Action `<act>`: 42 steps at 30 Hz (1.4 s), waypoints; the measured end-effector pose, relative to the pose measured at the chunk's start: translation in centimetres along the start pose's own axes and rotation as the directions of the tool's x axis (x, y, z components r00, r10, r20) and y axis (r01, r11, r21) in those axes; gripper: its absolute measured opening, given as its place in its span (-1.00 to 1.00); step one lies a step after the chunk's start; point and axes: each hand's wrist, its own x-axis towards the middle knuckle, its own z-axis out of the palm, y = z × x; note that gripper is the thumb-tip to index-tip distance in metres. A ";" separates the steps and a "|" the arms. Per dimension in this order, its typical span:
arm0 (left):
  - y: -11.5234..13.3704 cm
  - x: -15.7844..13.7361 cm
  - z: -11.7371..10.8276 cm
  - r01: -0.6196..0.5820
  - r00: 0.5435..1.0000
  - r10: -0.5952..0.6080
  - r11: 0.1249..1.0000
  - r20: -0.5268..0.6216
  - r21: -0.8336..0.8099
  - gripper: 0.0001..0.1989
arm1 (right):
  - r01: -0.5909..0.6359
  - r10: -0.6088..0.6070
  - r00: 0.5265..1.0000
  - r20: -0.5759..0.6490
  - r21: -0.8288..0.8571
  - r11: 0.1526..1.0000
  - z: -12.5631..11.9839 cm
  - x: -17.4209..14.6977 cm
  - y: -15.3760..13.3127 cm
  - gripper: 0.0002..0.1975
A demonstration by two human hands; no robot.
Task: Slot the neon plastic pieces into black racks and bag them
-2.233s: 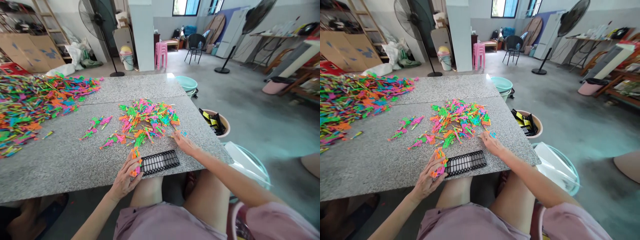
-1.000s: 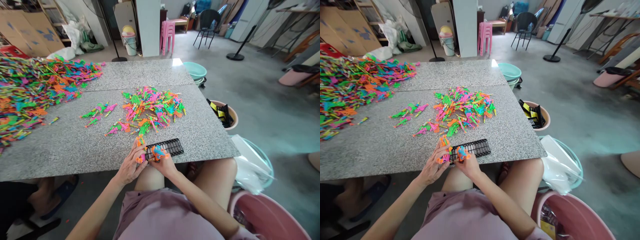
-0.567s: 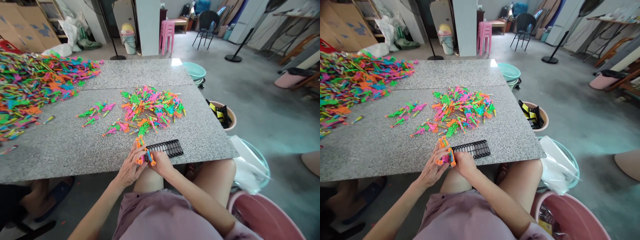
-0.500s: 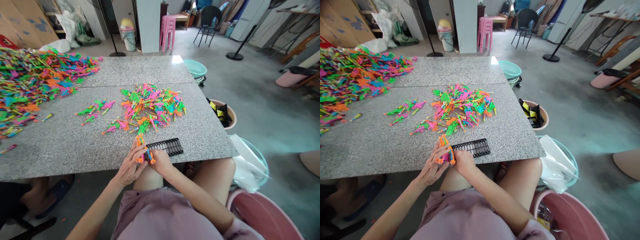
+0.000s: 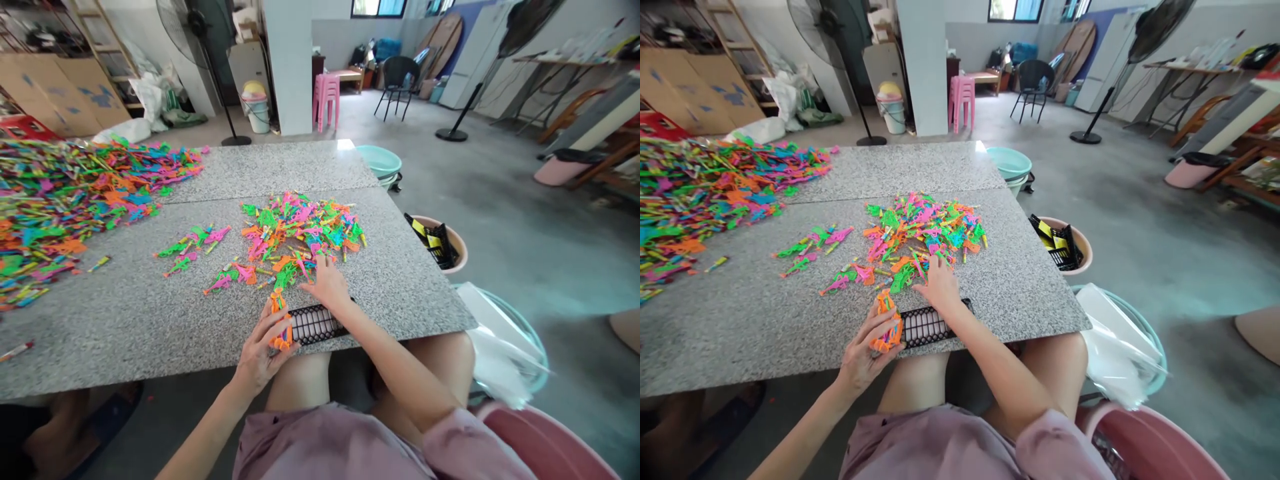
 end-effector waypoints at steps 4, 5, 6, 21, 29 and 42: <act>-0.2 -0.2 -0.2 0.007 1.000 -0.007 1.000 0.013 0.011 -0.61 | -0.069 0.079 0.996 -0.052 0.177 0.982 0.7 1.7 1.6 -0.76; -0.2 -0.3 -0.2 0.006 1.000 -0.006 1.000 0.009 0.008 -0.61 | -0.060 0.078 0.994 -0.071 0.235 0.970 0.4 1.4 2.6 -0.79; -0.2 -0.3 -0.2 0.005 1.000 -0.005 1.000 0.006 0.005 -0.60 | -0.045 0.076 0.992 -0.102 0.281 0.959 -0.4 1.1 4.1 -0.79; -0.4 -0.6 0.0 -0.008 1.000 0.009 1.000 -0.019 0.025 -0.59 | -0.317 0.191 0.921 -0.339 -0.371 0.873 -6.0 -2.8 14.4 -0.61; -0.1 -0.2 -0.6 0.000 0.999 0.000 1.000 0.048 0.006 -0.60 | -0.391 0.331 0.893 -0.306 -0.160 0.906 -5.1 -6.3 11.7 -0.76; 0.0 0.1 -0.6 -0.031 0.999 0.031 0.999 0.037 0.023 -0.62 | -0.038 -0.029 0.987 0.159 0.402 0.915 5.2 -3.6 -0.5 -0.81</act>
